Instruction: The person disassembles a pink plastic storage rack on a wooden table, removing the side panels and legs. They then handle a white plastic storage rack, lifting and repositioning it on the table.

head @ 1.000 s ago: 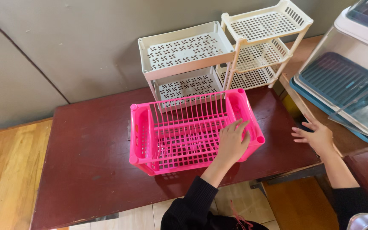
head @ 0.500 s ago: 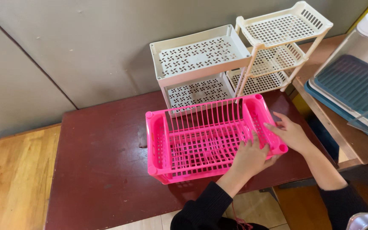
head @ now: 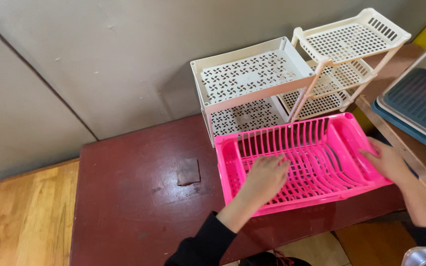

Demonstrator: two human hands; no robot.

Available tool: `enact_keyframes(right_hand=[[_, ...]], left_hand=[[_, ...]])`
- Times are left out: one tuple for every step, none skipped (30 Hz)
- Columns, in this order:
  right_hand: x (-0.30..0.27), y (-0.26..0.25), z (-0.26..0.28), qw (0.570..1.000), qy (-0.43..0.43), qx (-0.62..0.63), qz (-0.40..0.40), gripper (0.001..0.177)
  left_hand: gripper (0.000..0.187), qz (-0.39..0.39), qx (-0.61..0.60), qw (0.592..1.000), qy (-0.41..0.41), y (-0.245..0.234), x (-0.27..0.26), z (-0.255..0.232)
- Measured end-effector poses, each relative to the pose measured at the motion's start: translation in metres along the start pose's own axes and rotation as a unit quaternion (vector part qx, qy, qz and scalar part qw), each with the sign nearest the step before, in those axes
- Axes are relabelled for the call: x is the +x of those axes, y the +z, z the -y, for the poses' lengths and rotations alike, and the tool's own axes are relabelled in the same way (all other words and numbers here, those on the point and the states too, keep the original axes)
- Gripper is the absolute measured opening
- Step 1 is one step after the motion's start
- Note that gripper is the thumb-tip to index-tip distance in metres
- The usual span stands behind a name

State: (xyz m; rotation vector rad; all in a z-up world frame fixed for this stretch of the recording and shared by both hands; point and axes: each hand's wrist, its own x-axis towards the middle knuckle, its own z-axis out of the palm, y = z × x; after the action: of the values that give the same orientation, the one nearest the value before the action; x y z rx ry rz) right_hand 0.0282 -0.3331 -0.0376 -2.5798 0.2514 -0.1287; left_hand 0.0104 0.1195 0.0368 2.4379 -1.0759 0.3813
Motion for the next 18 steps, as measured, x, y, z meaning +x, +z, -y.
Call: enact_keyframes(right_hand=[[0.001,-0.009,-0.009,0.999,-0.009,-0.026,-0.017,0.063],[0.002,-0.019,-0.016,0.998,-0.017,-0.053,-0.034,0.065],[0.004,-0.023,-0.020,0.995,-0.028,-0.079,-0.050,0.067],[0.003,-0.027,-0.024,0.997,0.009,-0.072,-0.035,0.069],[0.000,-0.034,-0.026,0.997,0.045,-0.065,-0.019,0.071],[-0.001,-0.039,-0.027,0.995,0.081,-0.058,-0.004,0.074],[-0.002,-0.039,-0.025,0.994,0.079,-0.070,-0.011,0.075],[-0.003,-0.041,-0.021,0.994,0.076,-0.082,-0.017,0.076],[-0.005,-0.042,-0.016,0.993,0.074,-0.093,-0.025,0.077],[-0.005,-0.041,-0.008,0.984,0.106,-0.142,-0.020,0.076],[-0.005,-0.037,0.002,0.972,0.138,-0.190,-0.015,0.075],[-0.007,-0.030,0.014,0.956,0.170,-0.238,-0.009,0.075],[-0.011,-0.021,0.028,0.946,0.111,-0.295,-0.071,0.073],[-0.018,-0.010,0.044,0.926,0.051,-0.350,-0.131,0.072],[-0.020,-0.001,0.063,0.896,-0.012,-0.401,-0.190,0.070],[-0.020,0.006,0.083,0.926,-0.046,-0.325,-0.186,0.070],[-0.018,0.016,0.106,0.948,-0.083,-0.246,-0.182,0.070],[-0.017,0.028,0.129,0.956,-0.097,-0.226,-0.160,0.063]], left_hand=[[0.039,-0.012,-0.024,1.000,-0.005,-0.010,-0.001,0.019],[0.044,-0.045,-0.001,0.999,-0.026,-0.020,-0.002,0.036],[0.049,-0.078,0.023,0.996,-0.047,-0.027,0.000,0.054],[0.048,-0.114,0.060,0.989,-0.066,-0.032,0.006,0.072],[0.046,-0.150,0.097,0.980,-0.086,-0.033,0.011,0.086],[0.046,-0.114,0.077,0.985,-0.102,-0.029,0.015,0.096],[0.046,-0.077,0.056,0.988,-0.118,-0.024,0.020,0.106],[0.046,-0.039,0.036,0.990,-0.134,-0.017,0.023,0.114],[0.044,-0.040,0.085,0.990,-0.106,-0.009,0.024,0.121],[0.043,-0.042,0.133,0.987,-0.078,-0.002,0.025,0.127],[0.043,-0.044,0.180,0.982,-0.047,0.006,0.026,0.131],[0.036,-0.049,0.160,0.984,-0.058,0.012,0.028,0.137],[0.032,-0.054,0.139,0.986,-0.069,0.015,0.029,0.144],[0.032,-0.058,0.119,0.988,-0.079,0.016,0.030,0.149],[0.033,-0.046,0.120,0.988,-0.082,0.014,0.030,0.156],[0.034,-0.034,0.121,0.988,-0.085,0.011,0.029,0.162],[0.036,-0.023,0.123,0.988,-0.089,0.007,0.030,0.167],[0.035,-0.025,0.118,0.989,-0.081,0.005,0.032,0.169]])
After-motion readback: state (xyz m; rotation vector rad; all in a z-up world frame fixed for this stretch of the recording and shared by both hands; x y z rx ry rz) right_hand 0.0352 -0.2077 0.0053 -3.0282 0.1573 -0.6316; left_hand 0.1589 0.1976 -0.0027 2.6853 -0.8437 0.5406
